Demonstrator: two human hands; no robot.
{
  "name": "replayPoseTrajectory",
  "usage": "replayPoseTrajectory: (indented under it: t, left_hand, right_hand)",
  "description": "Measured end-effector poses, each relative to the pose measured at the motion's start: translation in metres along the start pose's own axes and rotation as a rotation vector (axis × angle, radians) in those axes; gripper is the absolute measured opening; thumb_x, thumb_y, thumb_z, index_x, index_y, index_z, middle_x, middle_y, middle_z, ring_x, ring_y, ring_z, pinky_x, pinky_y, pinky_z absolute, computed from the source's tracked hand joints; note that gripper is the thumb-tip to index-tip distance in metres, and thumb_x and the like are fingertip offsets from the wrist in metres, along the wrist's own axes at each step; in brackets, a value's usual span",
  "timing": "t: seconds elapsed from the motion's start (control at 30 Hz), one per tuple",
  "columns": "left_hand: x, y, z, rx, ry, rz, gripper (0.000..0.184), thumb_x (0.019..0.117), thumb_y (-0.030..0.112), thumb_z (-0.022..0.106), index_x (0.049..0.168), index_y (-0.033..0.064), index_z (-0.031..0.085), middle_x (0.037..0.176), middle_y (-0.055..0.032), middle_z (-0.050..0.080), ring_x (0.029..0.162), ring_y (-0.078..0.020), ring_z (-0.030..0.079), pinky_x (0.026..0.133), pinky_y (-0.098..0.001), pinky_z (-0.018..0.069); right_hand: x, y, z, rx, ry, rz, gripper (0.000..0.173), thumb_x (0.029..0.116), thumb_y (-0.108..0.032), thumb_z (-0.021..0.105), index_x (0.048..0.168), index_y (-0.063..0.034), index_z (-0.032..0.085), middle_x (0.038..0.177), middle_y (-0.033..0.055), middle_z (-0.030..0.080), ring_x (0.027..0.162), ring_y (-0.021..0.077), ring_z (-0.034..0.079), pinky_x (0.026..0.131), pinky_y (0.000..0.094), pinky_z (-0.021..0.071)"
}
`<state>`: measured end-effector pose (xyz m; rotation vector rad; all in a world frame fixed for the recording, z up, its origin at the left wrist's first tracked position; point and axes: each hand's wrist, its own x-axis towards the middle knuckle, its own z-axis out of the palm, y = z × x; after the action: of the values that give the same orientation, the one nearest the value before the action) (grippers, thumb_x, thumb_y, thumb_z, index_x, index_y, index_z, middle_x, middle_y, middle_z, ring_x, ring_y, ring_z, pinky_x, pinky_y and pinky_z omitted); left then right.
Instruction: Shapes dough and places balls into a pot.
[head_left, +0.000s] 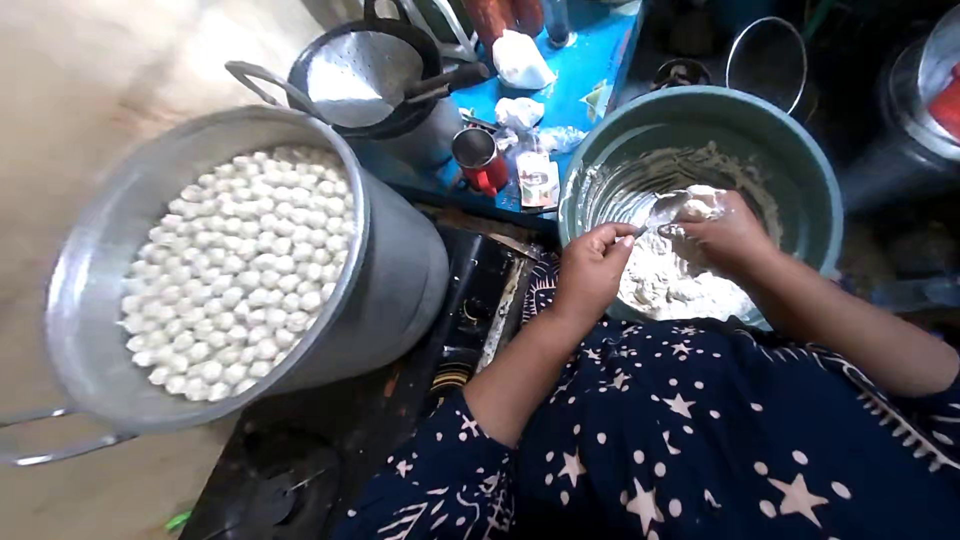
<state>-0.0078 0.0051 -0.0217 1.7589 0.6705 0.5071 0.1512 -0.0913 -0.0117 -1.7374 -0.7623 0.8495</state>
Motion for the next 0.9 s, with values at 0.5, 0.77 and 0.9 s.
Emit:
replayPoseTrajectory:
  t: [0.5,0.77,0.9]
  left_hand:
    - [-0.003,0.023,-0.016,-0.673,-0.120,-0.368,0.019,0.1046,0.002,0.045,0.100,0.0080,0.063,0.062,0.0087,0.042,0.050,-0.0006,0.038,0.049,-0.0156,0.0361]
    - [-0.030,0.021,-0.215,0.611,0.654,-0.133,0.028,0.1054,0.015,0.050,0.124,0.0039,0.067,0.095,-0.0074,0.067,0.079,-0.0140,0.059,0.077,-0.0328,0.0490]
    - [-0.041,0.009,-0.260,1.008,0.576,-0.563,0.034,0.1080,0.012,0.043,0.131,-0.0013,0.064,0.131,-0.0333,0.061,0.129,-0.0511,0.054,0.107,-0.0699,0.0363]
  right_hand:
    - [0.000,0.000,-0.008,0.036,0.051,0.165,0.039,0.0891,0.006,0.068,0.127,0.0017,0.058,0.100,0.0071,0.064,0.078,0.0076,0.061,0.071,0.0268,0.0560]
    - [0.019,0.026,-0.023,0.219,0.011,0.092,0.015,0.0962,0.005,0.052,0.100,-0.0076,0.058,0.078,-0.0031,0.065,0.058,0.0046,0.059,0.054,0.0214,0.0532]
    - [0.018,0.021,-0.008,0.126,0.032,0.197,0.012,0.0980,0.002,0.056,0.105,-0.0079,0.055,0.069,-0.0040,0.054,0.047,0.0012,0.044,0.044,0.0167,0.0405]
